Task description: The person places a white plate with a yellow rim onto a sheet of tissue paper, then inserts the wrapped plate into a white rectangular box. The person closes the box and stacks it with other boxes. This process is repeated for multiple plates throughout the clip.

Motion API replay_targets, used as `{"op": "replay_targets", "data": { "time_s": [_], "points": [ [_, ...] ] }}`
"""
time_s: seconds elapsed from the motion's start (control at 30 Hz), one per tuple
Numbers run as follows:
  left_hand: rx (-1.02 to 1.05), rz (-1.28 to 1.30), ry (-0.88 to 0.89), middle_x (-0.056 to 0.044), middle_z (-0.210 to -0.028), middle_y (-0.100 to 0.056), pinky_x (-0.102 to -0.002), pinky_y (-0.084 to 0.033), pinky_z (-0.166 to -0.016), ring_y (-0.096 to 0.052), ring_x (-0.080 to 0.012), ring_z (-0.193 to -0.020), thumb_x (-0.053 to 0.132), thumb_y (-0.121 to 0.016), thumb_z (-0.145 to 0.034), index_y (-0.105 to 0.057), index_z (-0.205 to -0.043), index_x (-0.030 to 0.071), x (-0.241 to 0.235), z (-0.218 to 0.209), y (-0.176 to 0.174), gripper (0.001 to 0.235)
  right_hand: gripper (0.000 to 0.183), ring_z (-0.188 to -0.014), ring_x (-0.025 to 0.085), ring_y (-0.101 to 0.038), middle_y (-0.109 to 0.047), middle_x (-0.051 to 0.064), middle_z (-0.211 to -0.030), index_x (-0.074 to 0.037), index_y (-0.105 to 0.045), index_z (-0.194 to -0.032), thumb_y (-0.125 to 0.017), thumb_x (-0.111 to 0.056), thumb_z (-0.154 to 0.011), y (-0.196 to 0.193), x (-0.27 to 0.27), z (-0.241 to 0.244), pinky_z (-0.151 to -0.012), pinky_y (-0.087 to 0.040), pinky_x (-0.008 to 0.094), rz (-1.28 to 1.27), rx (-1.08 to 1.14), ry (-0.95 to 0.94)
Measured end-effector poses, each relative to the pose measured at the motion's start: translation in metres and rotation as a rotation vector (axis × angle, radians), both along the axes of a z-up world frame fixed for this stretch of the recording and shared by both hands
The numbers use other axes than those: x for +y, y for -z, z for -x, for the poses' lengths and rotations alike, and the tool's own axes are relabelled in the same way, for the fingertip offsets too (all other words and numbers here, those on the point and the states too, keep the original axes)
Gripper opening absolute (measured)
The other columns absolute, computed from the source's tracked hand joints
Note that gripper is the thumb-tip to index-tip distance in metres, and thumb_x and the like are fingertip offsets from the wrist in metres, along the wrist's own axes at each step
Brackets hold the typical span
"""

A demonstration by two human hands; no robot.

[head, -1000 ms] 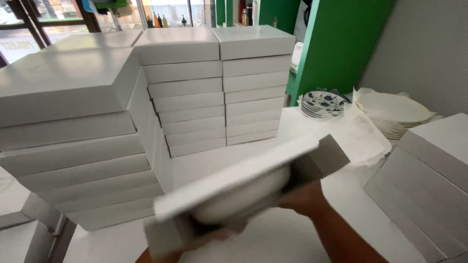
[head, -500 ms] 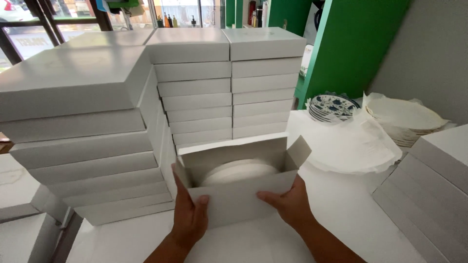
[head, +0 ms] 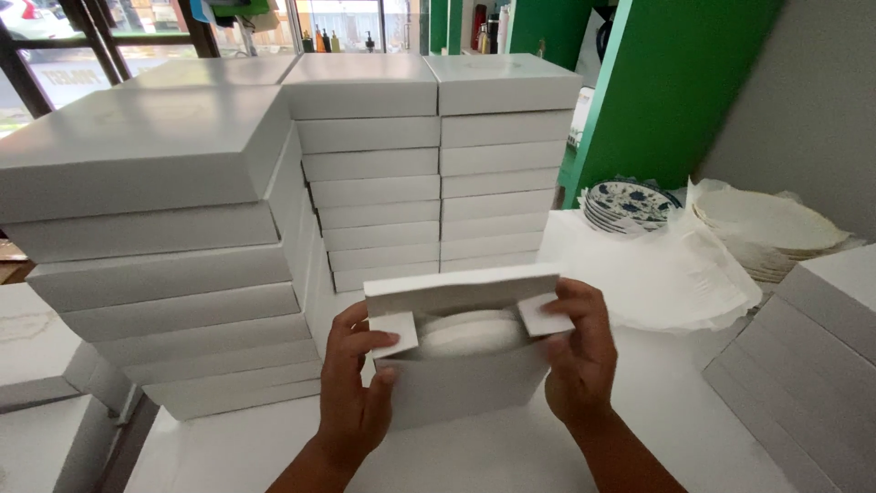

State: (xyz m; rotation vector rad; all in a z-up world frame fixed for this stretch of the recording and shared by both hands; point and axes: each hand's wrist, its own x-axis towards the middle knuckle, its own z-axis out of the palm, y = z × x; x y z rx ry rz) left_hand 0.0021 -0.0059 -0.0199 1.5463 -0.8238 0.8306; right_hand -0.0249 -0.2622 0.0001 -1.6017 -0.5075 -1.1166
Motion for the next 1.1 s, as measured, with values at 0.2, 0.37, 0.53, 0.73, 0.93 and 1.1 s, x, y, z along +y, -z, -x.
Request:
{"op": "replay_targets", "data": {
  "time_s": [0.2, 0.37, 0.53, 0.73, 0.93, 1.1],
  "points": [
    [0.0, 0.025, 0.084, -0.012, -0.113, -0.054, -0.035, -0.043, -0.092, -0.052, -0.0245, -0.109, 0.026, -0.048, -0.104, -0.053, -0.107, 0.012, -0.002, 0.006, -0.003, 0.015, 0.055, -0.099, 0.015, -0.052, -0.05, 0.011, -0.128, -0.001, -0.038, -0.147, -0.045, -0.026, -0.098, -0.015, 0.014, 0.012, -0.091, -0.045, 0.03, -0.079, 0.047, 0.078],
    [0.001, 0.047, 0.113, -0.016, -0.133, -0.06, -0.035, -0.044, -0.104, -0.062, -0.0233, -0.115, 0.026, -0.04, -0.109, -0.011, -0.141, 0.005, -0.01, 0.022, -0.036, 0.048, 0.026, -0.103, 0.024, -0.059, -0.061, 0.011, -0.109, -0.014, -0.042, -0.114, -0.04, -0.007, -0.089, -0.025, 0.019, 0.011, -0.095, -0.05, 0.038, -0.034, -0.031, 0.025],
    [0.025, -0.039, 0.183, -0.017, -0.132, -0.059, -0.042, -0.042, -0.108, -0.056, -0.0295, -0.125, 0.033, -0.032, -0.111, -0.048, -0.126, 0.013, -0.008, 0.019, -0.038, 0.03, 0.028, -0.111, 0.025, -0.055, -0.062, 0.013, -0.117, -0.019, -0.036, -0.109, -0.039, -0.046, -0.103, -0.015, 0.011, 0.005, -0.095, -0.041, 0.04, -0.049, 0.089, -0.062],
    [0.127, 0.069, 0.13, -0.013, -0.124, -0.069, -0.031, -0.047, -0.092, -0.065, -0.0226, -0.115, 0.015, -0.039, -0.104, -0.062, -0.111, 0.015, -0.012, 0.031, -0.052, 0.024, 0.014, -0.112, 0.025, -0.058, -0.067, 0.014, -0.114, -0.016, -0.039, -0.105, -0.038, -0.029, -0.099, -0.02, 0.016, 0.004, -0.099, -0.039, 0.039, -0.095, 0.097, -0.014],
    [0.112, 0.067, 0.036, -0.015, -0.121, -0.072, -0.031, -0.049, -0.083, -0.069, -0.0231, -0.112, 0.01, -0.047, -0.103, -0.069, -0.106, 0.012, -0.011, 0.035, -0.061, 0.022, 0.015, -0.114, 0.024, -0.056, -0.065, 0.015, -0.121, -0.016, -0.041, -0.111, -0.035, -0.03, -0.108, -0.018, 0.012, 0.002, -0.098, -0.036, 0.037, -0.039, 0.065, -0.052],
    [0.052, 0.023, -0.032, -0.011, -0.113, -0.075, -0.031, -0.059, -0.089, -0.074, -0.0228, -0.108, 0.008, -0.052, -0.101, -0.073, -0.103, 0.009, -0.006, 0.036, -0.068, 0.021, 0.015, -0.115, 0.029, -0.061, -0.067, 0.019, -0.122, -0.016, -0.043, -0.107, -0.036, -0.03, -0.106, -0.027, 0.016, 0.009, -0.104, -0.043, 0.041, -0.078, 0.093, -0.075]
  ]
}}
